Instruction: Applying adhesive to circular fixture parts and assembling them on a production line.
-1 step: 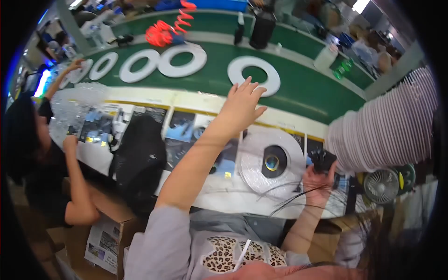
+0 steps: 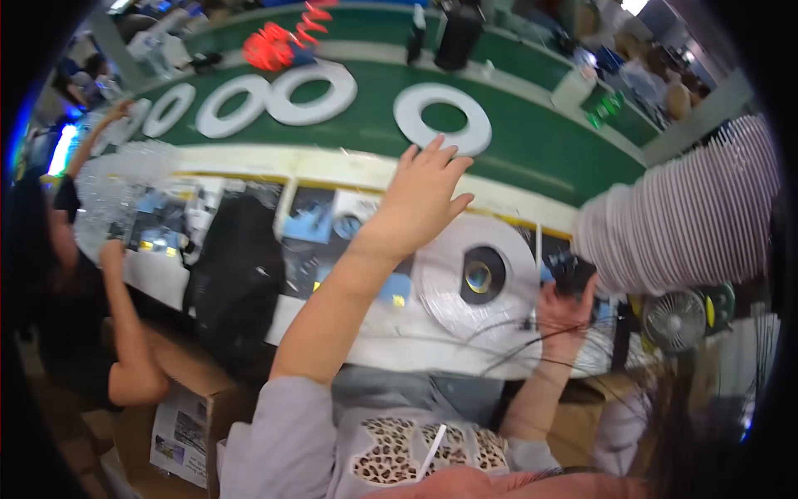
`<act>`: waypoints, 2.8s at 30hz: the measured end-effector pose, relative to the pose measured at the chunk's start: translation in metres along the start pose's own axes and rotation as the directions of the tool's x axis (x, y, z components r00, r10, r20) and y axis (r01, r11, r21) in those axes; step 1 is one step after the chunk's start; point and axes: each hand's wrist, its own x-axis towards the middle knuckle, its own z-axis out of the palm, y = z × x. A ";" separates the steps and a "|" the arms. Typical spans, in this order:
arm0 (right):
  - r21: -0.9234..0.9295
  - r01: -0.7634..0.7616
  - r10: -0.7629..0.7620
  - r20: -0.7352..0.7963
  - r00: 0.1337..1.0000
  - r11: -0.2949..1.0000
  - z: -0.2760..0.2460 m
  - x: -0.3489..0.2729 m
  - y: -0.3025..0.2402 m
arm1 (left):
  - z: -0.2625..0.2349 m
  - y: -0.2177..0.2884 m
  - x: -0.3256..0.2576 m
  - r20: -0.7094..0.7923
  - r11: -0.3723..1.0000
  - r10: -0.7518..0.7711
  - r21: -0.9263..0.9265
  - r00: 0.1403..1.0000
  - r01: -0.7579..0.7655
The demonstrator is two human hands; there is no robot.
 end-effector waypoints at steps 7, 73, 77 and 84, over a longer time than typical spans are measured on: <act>0.137 -0.131 0.113 0.129 0.985 0.982 -0.007 -0.002 -0.005 | -0.044 0.026 -0.146 -0.019 0.956 -0.067 -0.288 0.998 0.059; -0.293 0.942 -0.285 0.928 0.239 -0.165 -0.001 -0.058 0.097 | -0.022 -0.011 -0.188 -0.110 0.813 0.192 -0.540 0.975 -0.221; -0.331 0.934 -0.261 0.921 0.289 -0.133 0.006 -0.062 0.103 | -0.034 -0.011 -0.187 -0.022 0.835 0.197 -0.521 0.980 -0.179; -0.442 0.881 -0.372 0.856 0.358 -0.169 0.004 -0.065 0.107 | -0.029 -0.013 -0.188 -0.017 0.784 0.209 -0.594 0.978 -0.178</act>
